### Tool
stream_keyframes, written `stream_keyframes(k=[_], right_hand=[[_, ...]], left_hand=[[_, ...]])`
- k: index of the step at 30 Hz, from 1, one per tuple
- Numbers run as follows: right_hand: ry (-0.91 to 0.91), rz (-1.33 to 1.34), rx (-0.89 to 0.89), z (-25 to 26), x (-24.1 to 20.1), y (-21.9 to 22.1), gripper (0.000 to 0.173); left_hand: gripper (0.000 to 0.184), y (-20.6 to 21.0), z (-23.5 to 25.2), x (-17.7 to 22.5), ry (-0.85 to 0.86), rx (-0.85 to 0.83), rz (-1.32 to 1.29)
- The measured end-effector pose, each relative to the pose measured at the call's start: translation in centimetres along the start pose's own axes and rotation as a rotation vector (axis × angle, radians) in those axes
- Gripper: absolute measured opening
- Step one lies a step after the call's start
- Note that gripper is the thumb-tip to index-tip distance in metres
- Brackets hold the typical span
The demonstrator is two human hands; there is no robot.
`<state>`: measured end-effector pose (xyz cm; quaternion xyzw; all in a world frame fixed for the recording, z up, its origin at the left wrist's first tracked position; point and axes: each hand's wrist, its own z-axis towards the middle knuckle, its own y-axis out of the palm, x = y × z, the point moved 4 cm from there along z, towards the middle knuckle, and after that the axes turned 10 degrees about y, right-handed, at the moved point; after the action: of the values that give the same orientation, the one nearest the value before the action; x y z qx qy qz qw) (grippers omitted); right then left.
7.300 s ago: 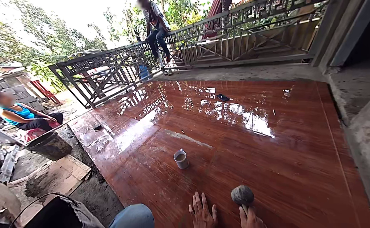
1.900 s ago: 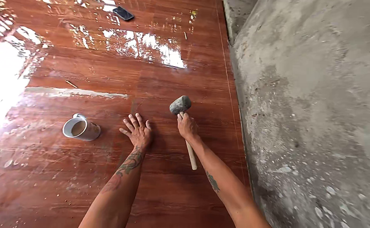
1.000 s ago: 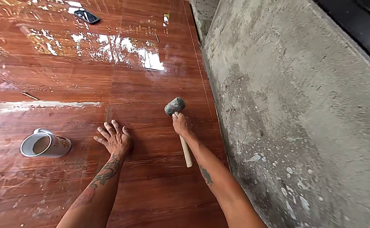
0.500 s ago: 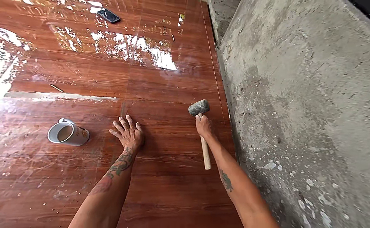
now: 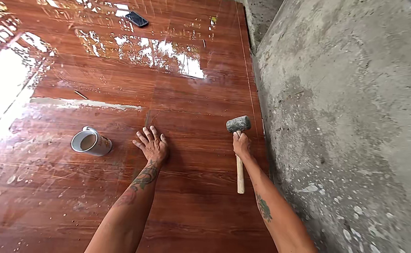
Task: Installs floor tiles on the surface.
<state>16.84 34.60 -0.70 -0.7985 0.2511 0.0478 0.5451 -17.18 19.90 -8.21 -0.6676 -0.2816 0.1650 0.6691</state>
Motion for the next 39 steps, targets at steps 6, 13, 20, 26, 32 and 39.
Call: stream_keyframes(k=[6,13,20,26,32,39], right_hand=[[0.026,-0.007,0.045,-0.9,0.6,-0.3,0.052],[-0.018,0.074,0.048,-1.0,1.7,-0.3,0.055],[-0.035,0.082,0.062,-2.0,1.4,-0.6,0.054],[0.009,-0.012,-0.038,-2.3,1.9,0.9,0.054],[-0.084,-0.135,0.009,-7.5,2.2,2.5,0.053],[-0.113,-0.169,0.007,-8.5,2.4,2.2,0.053]], left_hand=[[0.069,0.0,0.0,-0.3,-0.008,-0.006,-0.016],[0.07,0.0,-0.4,-0.2,0.031,0.074,-0.041],[0.07,-0.3,-0.2,-0.2,0.0,-0.014,0.005],[0.069,-0.5,-0.4,-0.3,-0.01,-0.039,-0.007],[0.069,-0.3,-0.4,-0.3,-0.013,-0.021,-0.039],[0.081,-0.2,-9.0,0.3,-0.214,0.052,-0.14]])
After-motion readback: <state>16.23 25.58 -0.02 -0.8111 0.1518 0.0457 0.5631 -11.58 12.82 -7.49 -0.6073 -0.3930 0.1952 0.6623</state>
